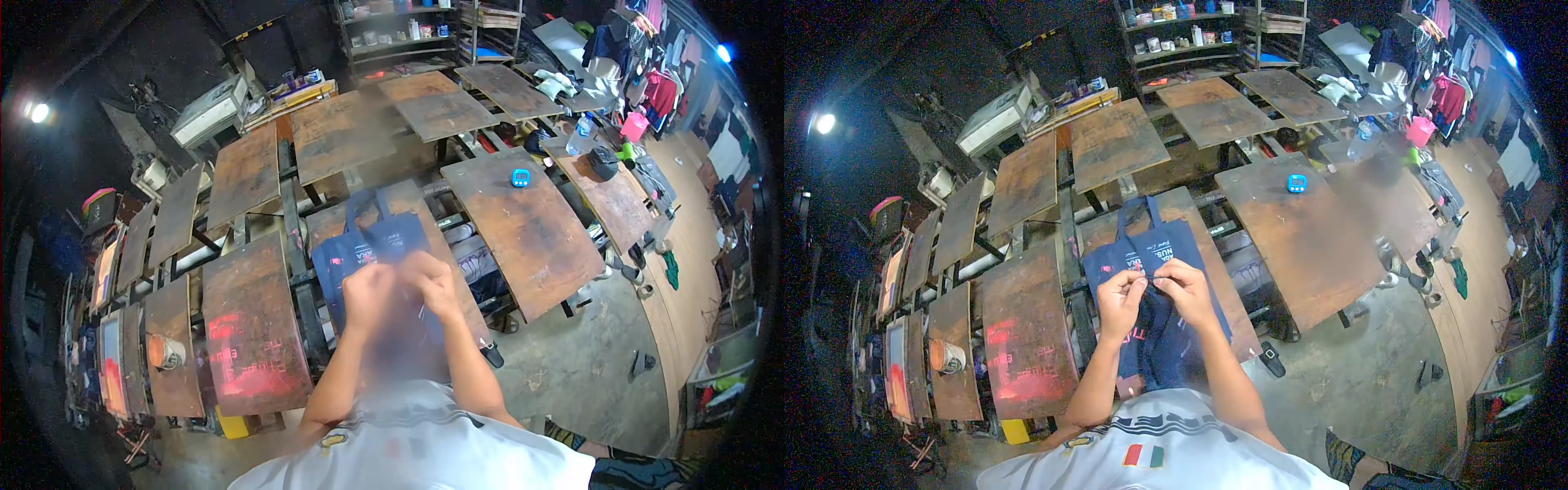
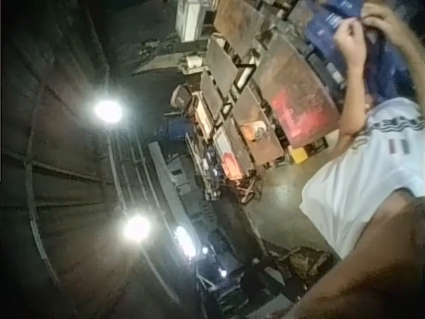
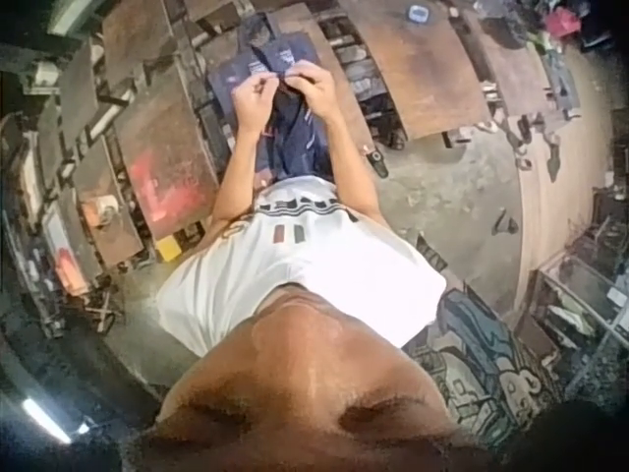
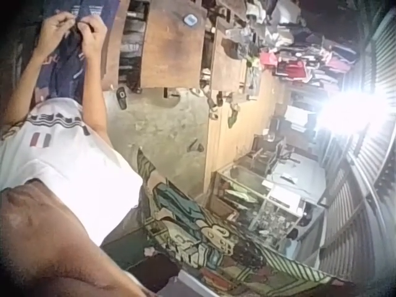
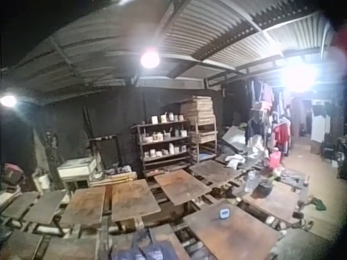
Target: Placing printed shirts on a production table and performing screen printing steps.
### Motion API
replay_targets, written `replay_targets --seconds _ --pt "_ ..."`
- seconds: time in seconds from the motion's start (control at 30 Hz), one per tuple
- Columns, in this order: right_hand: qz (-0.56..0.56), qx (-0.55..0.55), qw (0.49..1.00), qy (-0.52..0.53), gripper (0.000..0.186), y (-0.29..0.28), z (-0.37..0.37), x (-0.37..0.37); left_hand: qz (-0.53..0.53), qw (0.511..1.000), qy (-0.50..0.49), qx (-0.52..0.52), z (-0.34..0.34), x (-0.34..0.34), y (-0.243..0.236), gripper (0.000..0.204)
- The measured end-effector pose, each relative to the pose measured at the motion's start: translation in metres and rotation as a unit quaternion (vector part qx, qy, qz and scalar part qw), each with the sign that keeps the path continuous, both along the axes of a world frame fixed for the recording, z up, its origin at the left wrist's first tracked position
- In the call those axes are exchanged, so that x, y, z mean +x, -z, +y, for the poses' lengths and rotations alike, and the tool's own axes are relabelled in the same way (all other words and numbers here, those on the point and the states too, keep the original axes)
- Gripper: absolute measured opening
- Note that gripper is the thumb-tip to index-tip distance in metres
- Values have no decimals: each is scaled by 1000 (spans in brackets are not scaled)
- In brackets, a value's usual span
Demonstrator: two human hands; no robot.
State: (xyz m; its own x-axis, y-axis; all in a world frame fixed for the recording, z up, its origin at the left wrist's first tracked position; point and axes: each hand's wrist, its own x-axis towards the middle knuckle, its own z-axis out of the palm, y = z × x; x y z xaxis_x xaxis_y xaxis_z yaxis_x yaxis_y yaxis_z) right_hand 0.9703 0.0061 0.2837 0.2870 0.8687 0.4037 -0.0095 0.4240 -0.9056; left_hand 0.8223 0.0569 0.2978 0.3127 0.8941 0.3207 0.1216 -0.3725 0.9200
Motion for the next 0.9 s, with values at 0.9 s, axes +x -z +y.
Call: replay_targets --seconds 0.9 --pt "-218 -44 965 136 21 -14 -7 -65 -49 996 -66 16 14 -46 23 16"
